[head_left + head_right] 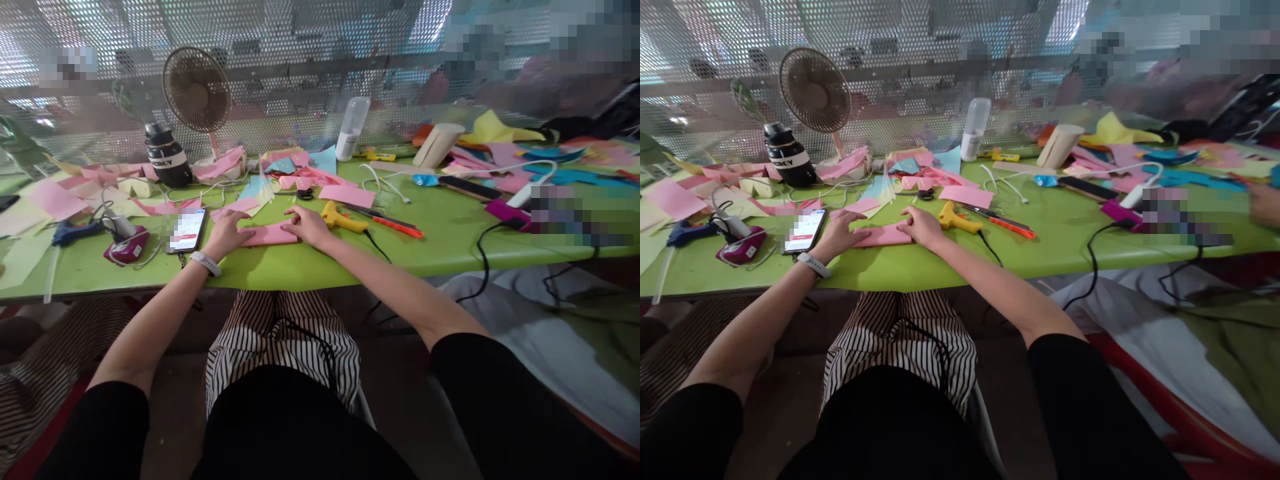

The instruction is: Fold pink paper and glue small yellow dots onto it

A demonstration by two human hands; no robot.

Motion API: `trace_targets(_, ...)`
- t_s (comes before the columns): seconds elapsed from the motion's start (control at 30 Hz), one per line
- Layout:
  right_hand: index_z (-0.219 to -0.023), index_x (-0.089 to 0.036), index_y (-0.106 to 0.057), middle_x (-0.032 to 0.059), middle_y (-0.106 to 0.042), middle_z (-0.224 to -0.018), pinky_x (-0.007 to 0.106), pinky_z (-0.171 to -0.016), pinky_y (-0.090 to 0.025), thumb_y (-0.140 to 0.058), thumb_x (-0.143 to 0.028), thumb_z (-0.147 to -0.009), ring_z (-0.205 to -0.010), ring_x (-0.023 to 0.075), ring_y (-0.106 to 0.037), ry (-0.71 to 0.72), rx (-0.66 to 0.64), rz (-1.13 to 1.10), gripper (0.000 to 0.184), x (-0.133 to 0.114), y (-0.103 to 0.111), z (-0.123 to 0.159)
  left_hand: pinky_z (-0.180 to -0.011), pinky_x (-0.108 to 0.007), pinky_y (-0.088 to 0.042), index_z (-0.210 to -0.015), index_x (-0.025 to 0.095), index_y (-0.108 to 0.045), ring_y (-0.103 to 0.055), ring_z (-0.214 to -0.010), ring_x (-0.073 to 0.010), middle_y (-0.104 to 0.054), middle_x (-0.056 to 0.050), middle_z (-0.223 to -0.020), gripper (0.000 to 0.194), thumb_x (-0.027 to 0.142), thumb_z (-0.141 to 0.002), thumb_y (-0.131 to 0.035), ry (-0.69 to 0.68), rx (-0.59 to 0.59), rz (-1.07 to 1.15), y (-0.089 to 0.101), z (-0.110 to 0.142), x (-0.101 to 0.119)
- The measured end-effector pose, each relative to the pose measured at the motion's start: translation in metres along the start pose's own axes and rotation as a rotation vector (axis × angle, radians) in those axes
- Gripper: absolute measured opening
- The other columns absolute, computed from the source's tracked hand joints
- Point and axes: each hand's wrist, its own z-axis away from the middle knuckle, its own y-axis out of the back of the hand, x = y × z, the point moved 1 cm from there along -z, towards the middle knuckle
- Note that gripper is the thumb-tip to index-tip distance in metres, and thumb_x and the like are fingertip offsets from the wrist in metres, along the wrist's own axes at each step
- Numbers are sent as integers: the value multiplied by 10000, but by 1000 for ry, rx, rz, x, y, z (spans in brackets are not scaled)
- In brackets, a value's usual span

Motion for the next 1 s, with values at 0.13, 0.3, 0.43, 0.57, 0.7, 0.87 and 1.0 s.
trace_targets(0.13, -918, -210, -730, 48, -709, -889, 307, -727, -441, -672, -270, -857, -829, 206, -635, 62, 59, -22, 103, -5, 5, 1, -1045, -421, -403, -1257, 135, -595, -524, -1240, -317, -599, -165, -1283, 561, 468, -815, -688, 0, 48, 18, 5, 3, 0)
trace_targets(0.3, -874, -201, -737, 74, -669, -942, 312, -760, -458, -630, -278, -895, -864, 208, -618, 230, 214, -58, 133, -12, 15, 7, -1153, -452, -263, -1322, 179, -555, -451, -1342, -317, -526, -150, -1420, 686, 506, -757, -766, -141, 54, 11, 11, 9, 16)
trace_targets(0.43, -865, -203, -709, 56, -653, -864, 317, -780, -474, -588, -292, -923, -818, 191, -604, 392, 311, -127, 161, -22, 26, 11, -1177, -505, -196, -1234, 196, -621, -611, -1156, -270, -696, -101, -1188, 570, 458, -757, -793, -241, 75, 16, 15, 5, 28)
trace_targets(0.57, -844, -205, -672, 36, -658, -803, 339, -768, -502, -592, -288, -922, -770, 180, -602, 547, 393, -192, 139, -29, 40, 15, -1136, -495, -304, -1062, 184, -696, -687, -912, -212, -756, -55, -989, 371, 390, -768, -788, -304, 6, 47, 21, -2, 28)
trace_targets(0.7, -851, -221, -655, 48, -700, -890, 379, -839, -526, -600, -335, -934, -873, 190, -651, 639, 340, -244, 151, -22, 51, 28, -1084, -464, -393, -897, 185, -735, -684, -782, -169, -760, -27, -838, 173, 345, -869, -676, -401, -5, 54, 28, 8, 26)
trace_targets(0.87, -1002, -207, -672, 93, -724, -1073, 419, -914, -538, -657, -392, -899, -1014, 216, -680, 659, 66, -256, 213, 1, 48, 57, -1027, -440, -467, -887, 187, -763, -711, -818, -184, -769, -53, -859, 157, 247, -882, -618, -519, -37, 5, 23, 36, 23)
trace_targets(1.0, -1261, -173, -618, 149, -669, -1252, 463, -1017, -495, -741, -431, -817, -1182, 265, -618, 687, -150, -86, 528, 14, 44, 70, -831, -324, -579, -1037, 184, -755, -731, -916, -194, -767, -92, -1034, 242, 212, -897, -560, -485, -176, 110, 17, 49, 13)
